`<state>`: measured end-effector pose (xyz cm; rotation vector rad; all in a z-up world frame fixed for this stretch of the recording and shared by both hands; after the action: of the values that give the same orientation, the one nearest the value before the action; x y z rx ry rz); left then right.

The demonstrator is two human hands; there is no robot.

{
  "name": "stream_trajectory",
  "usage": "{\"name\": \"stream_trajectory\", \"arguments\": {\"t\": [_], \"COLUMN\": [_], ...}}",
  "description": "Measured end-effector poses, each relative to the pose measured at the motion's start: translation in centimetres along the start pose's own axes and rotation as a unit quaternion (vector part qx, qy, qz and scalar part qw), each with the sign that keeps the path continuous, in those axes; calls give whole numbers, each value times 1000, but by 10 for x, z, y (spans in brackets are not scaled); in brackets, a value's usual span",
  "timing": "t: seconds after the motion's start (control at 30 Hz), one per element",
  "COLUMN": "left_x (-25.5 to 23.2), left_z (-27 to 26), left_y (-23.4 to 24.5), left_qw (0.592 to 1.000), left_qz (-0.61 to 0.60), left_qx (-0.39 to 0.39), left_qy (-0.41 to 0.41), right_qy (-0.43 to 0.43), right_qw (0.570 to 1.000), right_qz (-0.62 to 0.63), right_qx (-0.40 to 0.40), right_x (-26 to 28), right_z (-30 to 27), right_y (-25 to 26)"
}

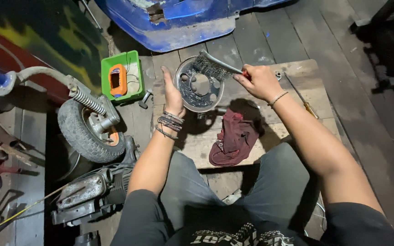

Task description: Cleaning a circular motorcycle component using a wire brush and a rag to remove dirt and rust.

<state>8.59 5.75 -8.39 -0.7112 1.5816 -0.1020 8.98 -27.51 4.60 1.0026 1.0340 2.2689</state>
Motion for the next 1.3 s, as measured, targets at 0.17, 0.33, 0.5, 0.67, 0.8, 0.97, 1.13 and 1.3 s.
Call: {"name": "stream_trajectory", "arguments": {"t": [0.17, 0.33, 0.5, 0.67, 0.8, 0.97, 1.13, 1.3], "left_x": [-57, -28, 35, -16, -13, -69, -54, -61], "left_z": [-87, -80, -10, -45, 8, -115, -111, -68], "left_y": [-81, -79, -30, -48, 5, -105, -102, -64], "left_qw": [999, 997, 997, 998, 999, 997, 991, 998], "left_qz": [-7, 0, 22, -4, -17, 18, 115, -2], "left_qx": [8, 24, 23, 7, -23, 23, 62, 7], "left_qy": [46, 79, 65, 69, 31, 74, 2, 68], "right_qy": [6, 10, 12, 13, -2, 12, 6, 3], "right_qw": [1000, 1000, 1000, 1000, 1000, 1000, 999, 1000], "right_qz": [12, 11, 10, 3, -22, 8, 30, 12], "right_qx": [3, -12, -10, -10, -6, -13, -35, -8], "right_x": [13, 13, 13, 8, 13, 17, 15, 12], "right_z": [3, 5, 3, 3, 2, 2, 3, -1], "right_y": [-5, -9, -2, -9, 4, -7, -5, 0]}}
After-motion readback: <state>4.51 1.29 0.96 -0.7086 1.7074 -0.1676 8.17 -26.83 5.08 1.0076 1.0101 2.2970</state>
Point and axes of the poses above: each hand's wrist, its own z-axis towards the middle knuckle, its own y-axis out of the back of the hand, x = y × z, the point moved 5 cm from there along z, towards the middle knuckle, and after that the axes turned 5 degrees about -x, right-handed, at the moved point
